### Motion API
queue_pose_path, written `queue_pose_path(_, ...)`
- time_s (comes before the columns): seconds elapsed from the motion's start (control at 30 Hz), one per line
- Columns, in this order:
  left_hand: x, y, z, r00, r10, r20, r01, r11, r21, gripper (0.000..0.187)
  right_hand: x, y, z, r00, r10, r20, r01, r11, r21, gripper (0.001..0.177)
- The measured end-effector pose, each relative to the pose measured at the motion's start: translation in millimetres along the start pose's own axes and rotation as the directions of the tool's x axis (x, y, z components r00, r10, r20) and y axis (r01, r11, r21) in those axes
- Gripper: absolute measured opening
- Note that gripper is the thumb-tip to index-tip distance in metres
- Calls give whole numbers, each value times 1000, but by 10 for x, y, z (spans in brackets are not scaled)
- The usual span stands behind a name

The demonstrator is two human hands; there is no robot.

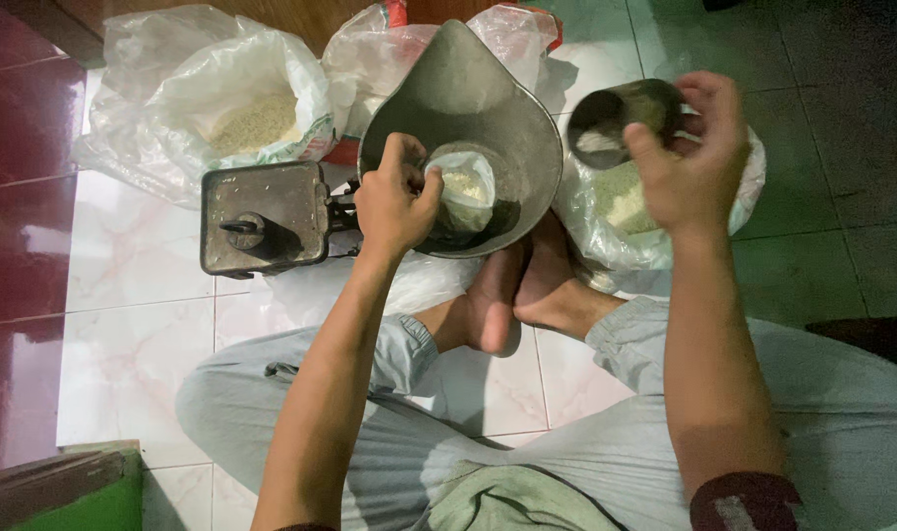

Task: The person scoops grains from a large sack into a small plastic bag using a metal scoop. They then tie the bag closed and place it aside. The person repeats this process with a second bag.

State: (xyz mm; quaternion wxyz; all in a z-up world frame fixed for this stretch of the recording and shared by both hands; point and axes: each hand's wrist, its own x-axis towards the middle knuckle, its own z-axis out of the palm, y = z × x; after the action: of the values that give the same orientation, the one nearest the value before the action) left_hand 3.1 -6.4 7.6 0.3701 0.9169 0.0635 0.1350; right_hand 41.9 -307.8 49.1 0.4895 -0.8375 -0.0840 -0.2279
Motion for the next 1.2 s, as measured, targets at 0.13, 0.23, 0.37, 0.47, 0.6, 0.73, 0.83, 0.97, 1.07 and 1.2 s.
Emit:
queue_pose_path(0.13, 5, -5, 1, 1000, 2, 2, -2, 1000, 2, 24, -44, -467, 217, 994, -78, 71, 80, 997, -21, 47)
queue_pose_path(0.23, 9, 25, -19, 1000, -14, 17, 15, 1000, -13, 25, -86, -674, 386, 988, -92, 123, 97, 995, -34, 48)
queue_pose_path(0.37, 2, 46, -40, 999, -31, 33, 31, 1000, -1, 23, -184, -737, 588, 910, -370, 187, 390, 917, -84, 55)
queue_pose_path(0.47, 1, 59, -59, 1000, -20, 22, 20, 1000, -14, 23, -259, -730, 703, 791, -553, 261, 597, 791, -136, 58)
queue_pose_path(0.6, -2, 45, -70, 1000, 2, 21, -2, 1000, -10, 22, -293, -724, 730, 700, -645, 307, 706, 691, -159, 57)
queue_pose_path(0.73, -7, 35, -54, 1000, 5, 18, -5, 1000, -1, 24, -249, -677, 658, 746, -610, 267, 655, 743, -134, 55)
queue_pose_path(0.83, 8, 29, -46, 1000, -9, 22, 9, 1000, 3, 24, -171, -540, 514, 844, -499, 197, 528, 837, -142, 61)
queue_pose_path(0.97, -4, 27, -49, 1000, -1, 18, 1, 1000, 4, 25, -143, -51, 205, 928, -372, -30, 355, 906, -230, 53)
queue_pose_path(1.07, -5, 31, -48, 1000, 6, 15, -6, 1000, 8, 26, -219, 559, -17, 966, -224, -127, 157, 903, -401, 50)
queue_pose_path(1.2, -6, 37, -54, 1000, 14, 11, -14, 1000, 2, 25, -376, 1389, -97, 987, 85, -133, -143, 845, -515, 40)
